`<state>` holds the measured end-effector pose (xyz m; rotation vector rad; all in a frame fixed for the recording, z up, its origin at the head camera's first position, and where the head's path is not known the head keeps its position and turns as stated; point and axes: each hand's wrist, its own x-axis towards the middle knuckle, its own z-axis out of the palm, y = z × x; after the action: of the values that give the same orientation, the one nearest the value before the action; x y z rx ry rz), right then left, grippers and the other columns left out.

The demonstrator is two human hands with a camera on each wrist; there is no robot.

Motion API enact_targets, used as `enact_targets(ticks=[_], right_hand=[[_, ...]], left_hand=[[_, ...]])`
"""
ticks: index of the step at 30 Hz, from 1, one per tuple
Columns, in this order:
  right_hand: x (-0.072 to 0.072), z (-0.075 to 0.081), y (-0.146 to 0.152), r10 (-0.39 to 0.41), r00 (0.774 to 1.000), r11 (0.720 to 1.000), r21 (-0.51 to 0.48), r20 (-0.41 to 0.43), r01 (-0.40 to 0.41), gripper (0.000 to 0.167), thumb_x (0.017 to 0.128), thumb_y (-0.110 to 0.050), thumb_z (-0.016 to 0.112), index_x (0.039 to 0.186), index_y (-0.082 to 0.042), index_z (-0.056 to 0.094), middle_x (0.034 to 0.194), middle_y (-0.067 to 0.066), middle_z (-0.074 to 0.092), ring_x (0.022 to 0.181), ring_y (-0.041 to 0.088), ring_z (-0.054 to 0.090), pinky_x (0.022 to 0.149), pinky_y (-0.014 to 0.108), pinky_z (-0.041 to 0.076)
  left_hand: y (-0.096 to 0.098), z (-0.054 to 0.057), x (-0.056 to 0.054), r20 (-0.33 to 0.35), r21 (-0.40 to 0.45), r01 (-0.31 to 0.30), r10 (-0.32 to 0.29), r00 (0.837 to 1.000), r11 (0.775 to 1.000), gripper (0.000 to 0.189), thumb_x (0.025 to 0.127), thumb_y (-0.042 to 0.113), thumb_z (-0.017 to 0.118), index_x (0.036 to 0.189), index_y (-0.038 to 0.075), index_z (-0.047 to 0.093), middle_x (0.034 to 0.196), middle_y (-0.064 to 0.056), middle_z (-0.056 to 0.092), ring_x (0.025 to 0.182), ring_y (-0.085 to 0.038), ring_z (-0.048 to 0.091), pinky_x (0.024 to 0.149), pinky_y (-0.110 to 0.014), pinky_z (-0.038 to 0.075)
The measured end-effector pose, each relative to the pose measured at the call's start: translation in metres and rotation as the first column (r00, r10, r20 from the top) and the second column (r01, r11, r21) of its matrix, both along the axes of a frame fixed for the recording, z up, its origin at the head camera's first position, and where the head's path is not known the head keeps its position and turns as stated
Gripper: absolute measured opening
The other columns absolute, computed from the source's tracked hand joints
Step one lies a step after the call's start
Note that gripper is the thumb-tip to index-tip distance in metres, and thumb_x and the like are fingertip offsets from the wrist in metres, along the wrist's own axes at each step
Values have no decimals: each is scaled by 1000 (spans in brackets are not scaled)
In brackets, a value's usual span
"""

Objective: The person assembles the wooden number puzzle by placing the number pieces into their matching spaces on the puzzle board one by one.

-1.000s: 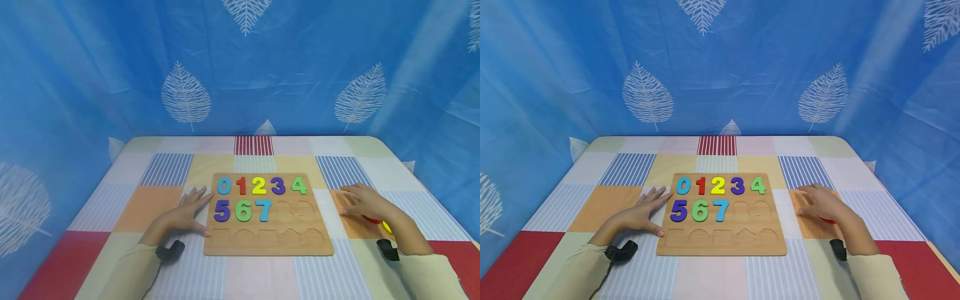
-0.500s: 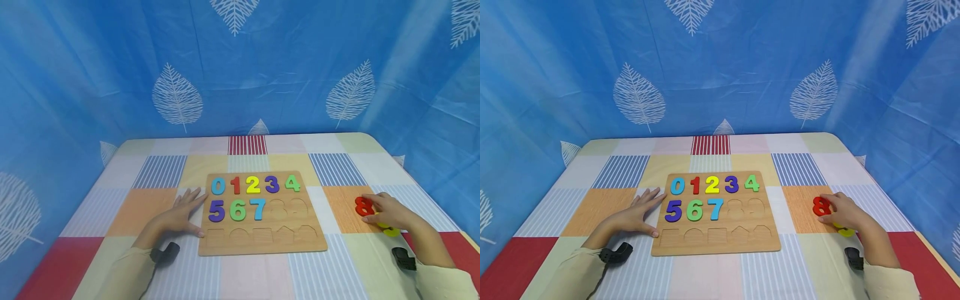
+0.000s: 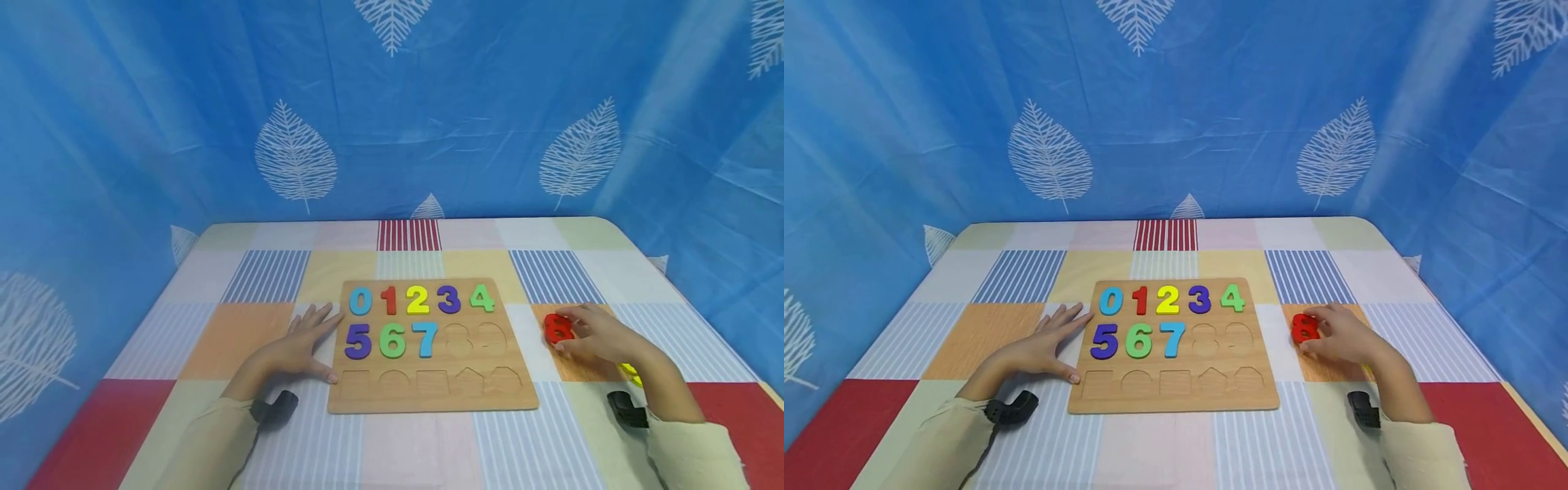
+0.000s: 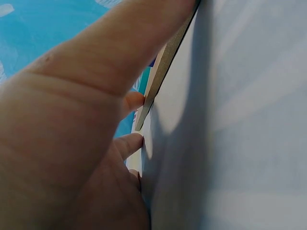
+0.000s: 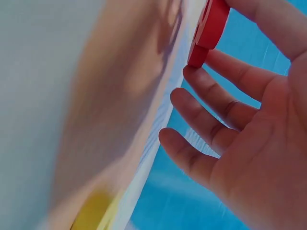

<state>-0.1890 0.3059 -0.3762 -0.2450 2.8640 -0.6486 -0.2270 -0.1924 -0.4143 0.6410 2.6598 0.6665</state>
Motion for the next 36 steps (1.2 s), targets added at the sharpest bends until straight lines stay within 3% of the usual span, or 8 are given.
enact_targets(ticks=[7, 11, 17, 26, 29, 36], right_hand=[[-16, 6, -59, 164, 986, 986, -18, -41, -165, 67, 74, -34, 73, 124, 4, 49, 108, 17, 50, 93, 27, 49, 74, 40, 49], [-21, 7, -90, 221, 974, 975, -8, -46, -222, 65, 75, -32, 73, 125, 2, 50, 110, 14, 51, 99, 27, 49, 81, 43, 48], [-27, 7, -124, 294, 954, 955, 53, -50, -292, 63, 72, -31, 75, 123, 0, 53, 105, 11, 51, 95, 24, 46, 78, 37, 46], [-28, 6, -150, 295, 955, 949, 125, -16, -291, 62, 70, -29, 78, 121, -4, 54, 106, 7, 54, 93, 21, 48, 79, 36, 46], [-28, 6, -152, 301, 954, 945, 141, -12, -296, 62, 69, -29, 78, 121, -5, 55, 102, 5, 53, 90, 20, 47, 74, 33, 44], [-28, 7, -151, 269, 963, 955, 129, -10, -265, 61, 67, -27, 80, 118, -5, 56, 104, 5, 54, 94, 21, 48, 79, 37, 46]], left_hand=[[-1, 0, -2, 1, 0, 8, -8, 1000, 1000, 111, 57, 58, 76, 146, 19, 22, 154, -13, 5, 140, -38, -9, 111, -57, -5], [-2, -1, -4, -3, 10, 22, -22, 1000, 1000, 110, 58, 57, 76, 146, 18, 22, 154, -13, 5, 139, -39, -9, 110, -58, -4], [-4, 0, -6, -7, 19, 32, -32, 999, 999, 110, 58, 56, 76, 146, 17, 21, 154, -14, 5, 139, -40, -9, 110, -59, -4], [-4, 2, -6, 0, 24, 29, -29, 1000, 999, 112, 57, 55, 77, 146, 17, 22, 154, -14, 5, 139, -40, -9, 110, -59, -5], [-4, 3, -6, 3, 27, 32, -33, 999, 999, 111, 58, 54, 78, 146, 17, 21, 154, -15, 4, 139, -40, -9, 110, -58, -5], [-4, 4, -6, 14, 30, 27, -27, 1000, 999, 111, 58, 53, 78, 146, 17, 21, 154, -14, 4, 139, -40, -9, 110, -58, -6]])
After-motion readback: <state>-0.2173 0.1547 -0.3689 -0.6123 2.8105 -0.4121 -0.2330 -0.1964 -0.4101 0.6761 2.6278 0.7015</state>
